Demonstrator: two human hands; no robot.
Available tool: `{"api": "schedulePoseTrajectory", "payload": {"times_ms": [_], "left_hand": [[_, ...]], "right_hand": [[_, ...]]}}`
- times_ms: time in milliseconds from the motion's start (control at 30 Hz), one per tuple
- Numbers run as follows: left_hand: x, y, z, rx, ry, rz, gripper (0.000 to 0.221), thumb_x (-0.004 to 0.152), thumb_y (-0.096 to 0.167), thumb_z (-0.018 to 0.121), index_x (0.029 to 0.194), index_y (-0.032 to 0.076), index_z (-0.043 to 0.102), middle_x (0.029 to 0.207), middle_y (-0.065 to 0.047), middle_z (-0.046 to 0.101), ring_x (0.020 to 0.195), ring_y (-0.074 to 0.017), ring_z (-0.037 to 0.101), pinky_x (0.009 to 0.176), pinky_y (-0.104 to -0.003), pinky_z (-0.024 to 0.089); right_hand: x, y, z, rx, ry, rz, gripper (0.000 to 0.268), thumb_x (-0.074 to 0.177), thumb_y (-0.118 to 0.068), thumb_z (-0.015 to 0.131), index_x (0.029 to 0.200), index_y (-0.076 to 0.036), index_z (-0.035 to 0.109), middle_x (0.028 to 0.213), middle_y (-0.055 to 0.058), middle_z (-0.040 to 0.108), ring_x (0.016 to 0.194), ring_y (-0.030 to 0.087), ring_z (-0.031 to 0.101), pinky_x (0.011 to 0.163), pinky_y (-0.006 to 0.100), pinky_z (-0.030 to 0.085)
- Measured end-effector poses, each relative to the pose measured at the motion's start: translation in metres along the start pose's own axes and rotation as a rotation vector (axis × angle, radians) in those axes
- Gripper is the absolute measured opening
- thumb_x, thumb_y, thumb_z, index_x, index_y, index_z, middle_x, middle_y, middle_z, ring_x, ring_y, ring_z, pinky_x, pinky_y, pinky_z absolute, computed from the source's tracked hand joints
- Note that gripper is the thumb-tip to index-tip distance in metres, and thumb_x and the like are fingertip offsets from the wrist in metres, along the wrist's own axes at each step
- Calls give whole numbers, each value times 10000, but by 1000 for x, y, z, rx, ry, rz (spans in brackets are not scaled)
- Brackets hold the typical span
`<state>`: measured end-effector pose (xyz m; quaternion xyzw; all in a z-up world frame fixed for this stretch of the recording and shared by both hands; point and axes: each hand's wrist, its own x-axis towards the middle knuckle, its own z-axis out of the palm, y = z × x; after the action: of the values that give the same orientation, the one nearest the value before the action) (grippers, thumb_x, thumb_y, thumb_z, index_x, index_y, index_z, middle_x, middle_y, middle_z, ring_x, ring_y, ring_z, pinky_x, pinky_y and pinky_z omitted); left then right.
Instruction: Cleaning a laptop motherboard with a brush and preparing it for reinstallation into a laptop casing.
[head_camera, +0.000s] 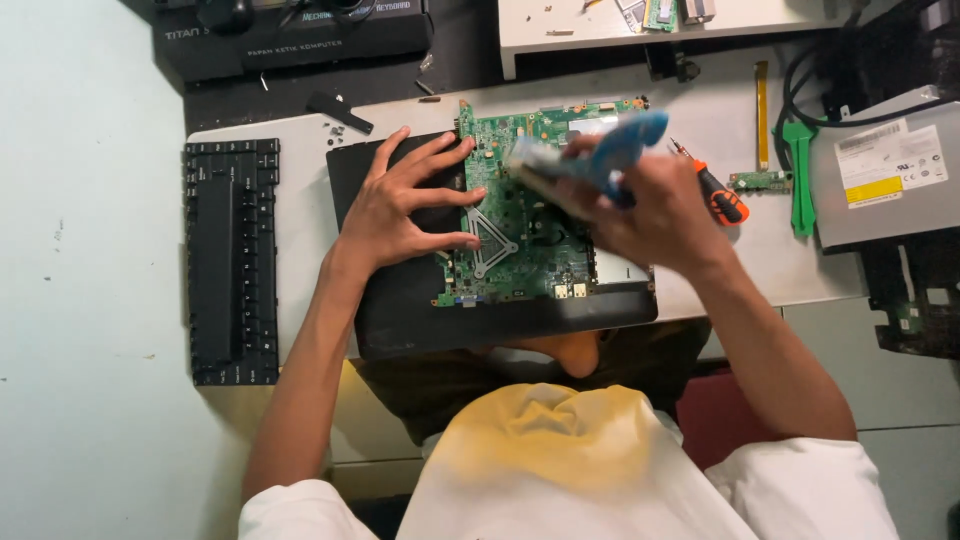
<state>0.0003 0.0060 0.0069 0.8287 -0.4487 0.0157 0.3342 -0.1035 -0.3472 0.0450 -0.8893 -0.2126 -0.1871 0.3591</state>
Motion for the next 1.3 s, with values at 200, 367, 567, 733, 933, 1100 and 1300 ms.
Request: {"api": "schedulePoseTrajectory", "payload": {"times_ms": [200, 367, 567, 733, 933, 1100, 1300], "left_hand": [[-1, -2, -3, 22, 5, 123, 516, 962, 567, 1017, 1396, 312, 901, 1801, -78, 598, 1700, -337, 567, 1456, -725, 239], [0, -2, -2, 18, 8, 149, 420, 974, 575, 1012, 1183, 219, 935, 1807, -86, 576, 1693, -341, 564, 1419, -774, 265], [0, -5, -1, 6, -4, 150, 477, 1019, 612, 952, 1366, 286, 929, 1821, -70, 555, 1707, -350, 540, 1424, -793, 230], [-2, -5, 2, 18, 8, 121, 483, 1053, 663, 908, 1380, 310, 942, 1892, -128, 373, 1777, -355, 354, 1459, -743, 220], [-3, -1, -1, 4, 35, 69, 451, 1047, 701, 945, 1315, 340, 978, 1949, -159, 136, 1838, -377, 99, 1460, -742, 273], [-9, -6, 4, 27, 93, 118, 377, 1104, 656, 1002, 1413, 440, 978, 1995, -122, -47, 1884, -363, -21, 1455, -784, 349], [-4, -4, 1, 52, 84, 113, 518, 1102, 770, 904, 1351, 328, 1005, 1982, -165, -18, 1873, -373, 2, 1511, -671, 322]], "right_hand": [[27, 27, 1, -541, 109, 29, 257, 1302, -320, 939, 1290, -164, 735, 739, 21, 591, 569, 233, 488, 568, 407, 360], [35, -43, 13, -14, -291, -7, 289, 1205, -382, 777, 1428, -202, 735, 900, 4, 826, 635, 195, 714, 611, 388, 454], [64, 3, 19, 112, -153, 57, 361, 1253, -232, 743, 1507, 6, 648, 1318, 228, 854, 1028, 372, 883, 817, 469, 743], [74, -2, 17, -249, -109, 2, 312, 1295, -370, 762, 1504, -145, 706, 961, 59, 816, 709, 317, 736, 691, 497, 492], [96, -14, 19, -114, -415, 47, 370, 1256, -398, 726, 1497, -130, 641, 897, 88, 721, 688, 359, 629, 684, 503, 448], [110, 13, 36, -427, -132, -163, 323, 1324, -380, 763, 1542, -142, 772, 1064, 105, 862, 817, 426, 789, 636, 494, 458], [111, -17, 20, 129, -469, 131, 385, 1255, -333, 659, 1527, -75, 569, 1162, 137, 761, 951, 315, 724, 783, 476, 569]]}}
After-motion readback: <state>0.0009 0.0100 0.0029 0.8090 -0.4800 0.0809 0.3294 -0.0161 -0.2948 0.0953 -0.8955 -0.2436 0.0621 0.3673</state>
